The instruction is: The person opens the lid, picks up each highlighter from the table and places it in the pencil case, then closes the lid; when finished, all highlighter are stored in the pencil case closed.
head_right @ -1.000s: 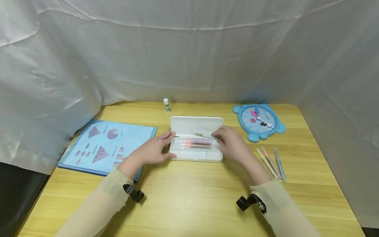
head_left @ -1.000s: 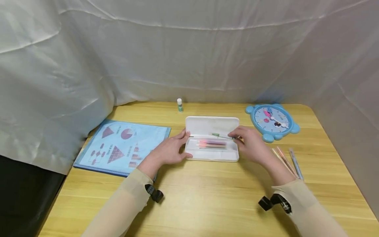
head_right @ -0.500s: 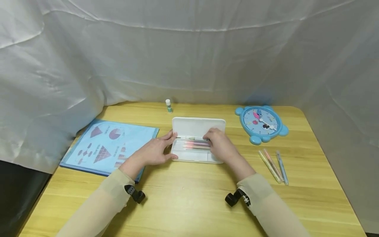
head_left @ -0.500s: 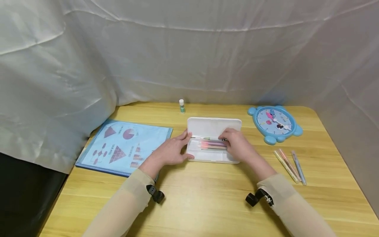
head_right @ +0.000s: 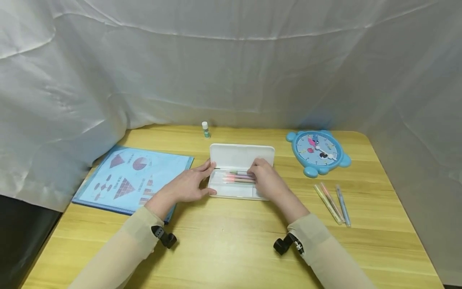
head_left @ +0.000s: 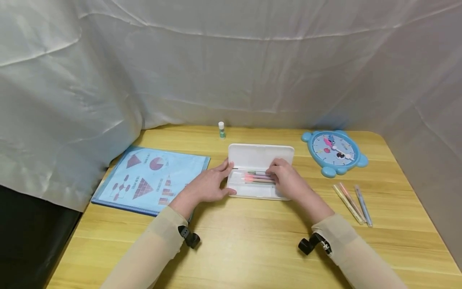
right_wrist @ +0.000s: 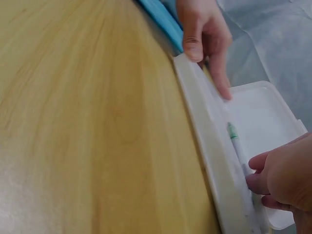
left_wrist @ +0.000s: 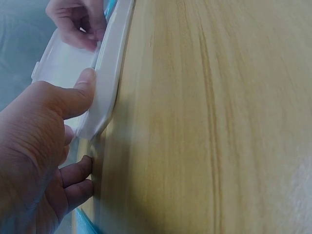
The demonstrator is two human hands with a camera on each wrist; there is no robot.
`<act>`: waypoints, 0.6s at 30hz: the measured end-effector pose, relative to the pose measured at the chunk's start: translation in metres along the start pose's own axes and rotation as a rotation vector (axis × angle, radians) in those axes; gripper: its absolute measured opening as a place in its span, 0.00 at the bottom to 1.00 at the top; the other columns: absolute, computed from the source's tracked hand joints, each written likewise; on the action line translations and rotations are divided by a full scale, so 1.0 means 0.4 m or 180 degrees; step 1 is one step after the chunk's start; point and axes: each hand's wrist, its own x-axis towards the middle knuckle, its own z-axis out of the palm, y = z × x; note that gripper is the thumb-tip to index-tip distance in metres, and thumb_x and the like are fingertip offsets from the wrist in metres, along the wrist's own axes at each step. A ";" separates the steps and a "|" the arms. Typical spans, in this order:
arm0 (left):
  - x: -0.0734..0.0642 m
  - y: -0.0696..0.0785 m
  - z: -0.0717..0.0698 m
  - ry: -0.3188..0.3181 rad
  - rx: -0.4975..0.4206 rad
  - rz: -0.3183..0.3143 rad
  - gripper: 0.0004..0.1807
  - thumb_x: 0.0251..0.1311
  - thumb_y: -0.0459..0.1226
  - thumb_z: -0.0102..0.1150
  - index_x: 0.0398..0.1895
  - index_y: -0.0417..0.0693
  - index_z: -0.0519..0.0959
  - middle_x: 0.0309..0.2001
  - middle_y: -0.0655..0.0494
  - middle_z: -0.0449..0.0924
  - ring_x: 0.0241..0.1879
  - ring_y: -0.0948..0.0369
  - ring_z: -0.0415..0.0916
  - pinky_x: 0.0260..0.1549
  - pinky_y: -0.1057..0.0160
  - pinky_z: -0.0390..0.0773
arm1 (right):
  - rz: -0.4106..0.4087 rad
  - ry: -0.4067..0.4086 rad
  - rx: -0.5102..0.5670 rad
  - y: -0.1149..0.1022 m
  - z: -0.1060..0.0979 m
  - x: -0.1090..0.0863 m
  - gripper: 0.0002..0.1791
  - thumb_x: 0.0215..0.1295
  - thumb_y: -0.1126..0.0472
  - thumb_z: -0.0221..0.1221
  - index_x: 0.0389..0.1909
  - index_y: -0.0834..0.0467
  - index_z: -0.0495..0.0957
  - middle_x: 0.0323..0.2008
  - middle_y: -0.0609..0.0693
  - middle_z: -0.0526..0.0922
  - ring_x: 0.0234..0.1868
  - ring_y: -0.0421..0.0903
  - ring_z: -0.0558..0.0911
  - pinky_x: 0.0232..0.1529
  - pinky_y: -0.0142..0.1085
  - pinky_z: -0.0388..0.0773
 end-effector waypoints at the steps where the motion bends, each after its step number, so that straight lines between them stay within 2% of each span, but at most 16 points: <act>1: 0.000 0.000 0.000 0.0003 0.0001 0.0010 0.54 0.69 0.63 0.63 0.85 0.49 0.46 0.85 0.52 0.38 0.77 0.44 0.59 0.72 0.48 0.66 | 0.0024 0.0013 0.0064 0.000 -0.004 -0.003 0.12 0.68 0.79 0.61 0.45 0.66 0.89 0.44 0.55 0.80 0.49 0.54 0.79 0.57 0.50 0.81; 10: -0.001 0.001 -0.002 -0.0021 -0.0030 -0.0012 0.54 0.69 0.63 0.63 0.85 0.51 0.45 0.85 0.53 0.37 0.77 0.43 0.60 0.73 0.47 0.65 | -0.0040 0.0260 0.0634 0.015 -0.066 -0.035 0.11 0.67 0.78 0.65 0.47 0.68 0.88 0.44 0.59 0.86 0.46 0.57 0.85 0.52 0.53 0.84; 14: -0.002 0.001 -0.004 -0.0040 -0.0037 -0.0013 0.54 0.70 0.63 0.62 0.86 0.51 0.45 0.85 0.53 0.37 0.77 0.43 0.59 0.73 0.47 0.65 | -0.0004 0.0447 0.0721 0.024 -0.094 -0.062 0.11 0.66 0.78 0.66 0.47 0.67 0.88 0.41 0.58 0.88 0.44 0.54 0.86 0.49 0.54 0.85; 18: -0.002 0.000 -0.005 -0.0043 -0.0042 -0.0002 0.54 0.70 0.63 0.62 0.86 0.51 0.45 0.85 0.52 0.37 0.78 0.43 0.58 0.73 0.46 0.64 | -0.0122 0.0675 0.0686 0.029 -0.128 -0.100 0.11 0.63 0.79 0.67 0.43 0.65 0.89 0.40 0.56 0.89 0.41 0.53 0.87 0.45 0.53 0.86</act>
